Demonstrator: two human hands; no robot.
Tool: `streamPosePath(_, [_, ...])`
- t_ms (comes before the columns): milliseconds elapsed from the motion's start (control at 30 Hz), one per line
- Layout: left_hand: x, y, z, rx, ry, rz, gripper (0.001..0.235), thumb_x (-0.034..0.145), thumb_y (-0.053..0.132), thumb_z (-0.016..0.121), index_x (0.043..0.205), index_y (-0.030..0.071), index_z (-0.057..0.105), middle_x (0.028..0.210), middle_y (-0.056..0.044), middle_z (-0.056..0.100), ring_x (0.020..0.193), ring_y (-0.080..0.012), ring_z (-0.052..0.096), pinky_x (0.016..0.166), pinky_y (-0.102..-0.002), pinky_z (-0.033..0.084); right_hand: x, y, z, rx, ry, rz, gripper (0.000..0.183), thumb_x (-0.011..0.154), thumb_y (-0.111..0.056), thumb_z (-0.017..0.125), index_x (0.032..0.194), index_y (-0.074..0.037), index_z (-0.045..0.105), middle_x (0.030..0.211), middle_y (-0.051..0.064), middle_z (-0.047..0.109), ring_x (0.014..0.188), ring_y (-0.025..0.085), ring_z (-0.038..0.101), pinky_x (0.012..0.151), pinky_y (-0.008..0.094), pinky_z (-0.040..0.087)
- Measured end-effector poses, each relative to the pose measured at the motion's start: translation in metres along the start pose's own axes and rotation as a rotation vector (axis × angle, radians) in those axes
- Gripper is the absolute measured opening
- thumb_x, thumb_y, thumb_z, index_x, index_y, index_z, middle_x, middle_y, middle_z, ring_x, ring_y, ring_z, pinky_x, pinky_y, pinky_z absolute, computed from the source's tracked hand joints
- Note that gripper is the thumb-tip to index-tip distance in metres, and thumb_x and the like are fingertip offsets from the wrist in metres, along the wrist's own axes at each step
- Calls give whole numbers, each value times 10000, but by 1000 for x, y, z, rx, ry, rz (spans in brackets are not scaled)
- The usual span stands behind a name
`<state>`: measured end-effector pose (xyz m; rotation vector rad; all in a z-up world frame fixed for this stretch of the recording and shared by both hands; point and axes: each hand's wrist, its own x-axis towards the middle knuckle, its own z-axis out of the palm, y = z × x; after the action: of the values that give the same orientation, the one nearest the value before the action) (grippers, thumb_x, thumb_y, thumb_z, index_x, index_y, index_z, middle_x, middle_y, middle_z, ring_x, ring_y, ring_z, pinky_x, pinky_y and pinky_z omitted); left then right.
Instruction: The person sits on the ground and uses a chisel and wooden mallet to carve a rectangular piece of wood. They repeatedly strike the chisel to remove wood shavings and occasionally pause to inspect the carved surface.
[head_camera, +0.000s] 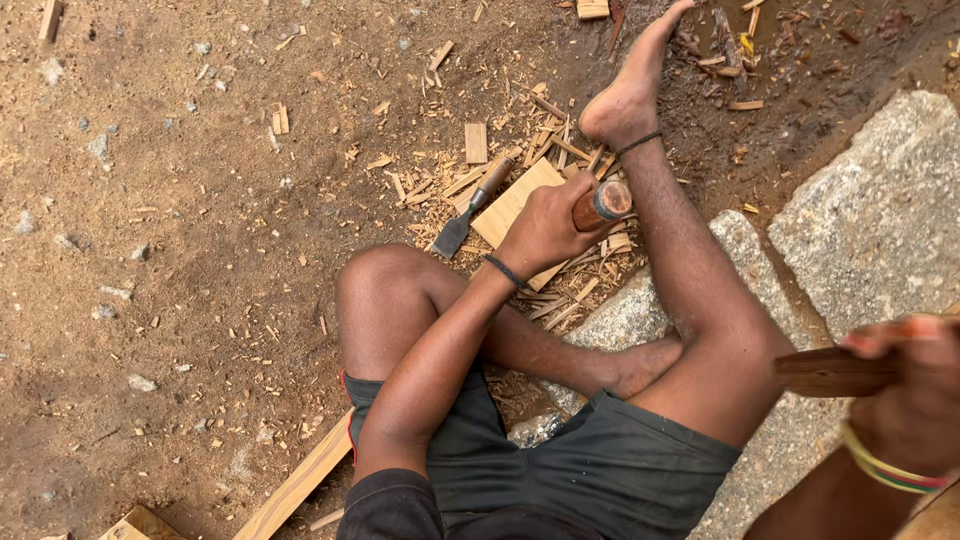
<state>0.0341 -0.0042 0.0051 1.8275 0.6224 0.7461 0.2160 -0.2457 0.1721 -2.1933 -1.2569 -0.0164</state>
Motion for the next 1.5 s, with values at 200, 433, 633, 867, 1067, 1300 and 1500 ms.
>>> streamPosePath(200, [-3, -9, -2, 48, -53, -10, 335, 846, 335, 821, 1003, 104, 636, 800, -111, 731, 705, -250, 756, 673, -364, 609, -4, 11, 31, -536, -304, -19, 509, 787, -381, 896, 1063, -25, 659, 758, 162, 704, 669, 275, 713, 666, 416, 581])
streamPosePath(433, [-9, 10, -29, -84, -65, 85, 374, 769, 392, 867, 980, 121, 720, 800, -74, 739, 688, -205, 724, 661, -343, 570, -2, -3, -3, 103, -28, 81, 293, 897, -86, 853, 1083, 37, 663, 942, 151, 733, 803, 216, 708, 753, 343, 576])
streamPosePath(633, [-16, -1, -31, -47, -81, -48, 347, 799, 411, 867, 872, 104, 726, 749, -78, 736, 631, -156, 673, 637, -336, 549, 5, -15, 8, 701, 300, 252, 235, 975, -41, 769, 1100, 30, 582, 948, 62, 693, 734, 156, 695, 720, 296, 613])
streamPosePath(867, [-16, -11, -21, -132, -116, -71, 296, 770, 334, 848, 896, 84, 750, 756, -69, 750, 620, -109, 672, 588, -320, 552, 22, -12, 40, -577, -245, -150, 439, 781, -365, 888, 987, -46, 668, 669, 126, 682, 565, 274, 674, 564, 395, 535])
streamPosePath(1067, [-18, -8, -28, -127, -66, -43, 294, 817, 303, 859, 858, 43, 726, 701, -63, 711, 609, -104, 612, 593, -308, 524, 24, -18, 24, 77, -16, 146, 409, 825, -246, 873, 1028, 40, 663, 789, 160, 683, 606, 215, 640, 537, 369, 501])
streamPosePath(1300, [-17, -12, -24, -101, -111, -117, 302, 797, 352, 858, 878, 78, 759, 691, -35, 722, 581, -86, 643, 560, -296, 522, 4, -15, 46, -1, -43, 296, 297, 843, -178, 853, 932, 42, 676, 709, 166, 698, 582, 231, 694, 562, 376, 558])
streamPosePath(1500, [-32, -18, -27, -147, -67, 19, 291, 799, 323, 853, 895, 69, 748, 710, -45, 727, 602, -93, 641, 582, -297, 532, 7, -6, 36, -607, -293, -97, 477, 711, -362, 949, 955, -48, 685, 786, 149, 747, 669, 313, 738, 629, 435, 582])
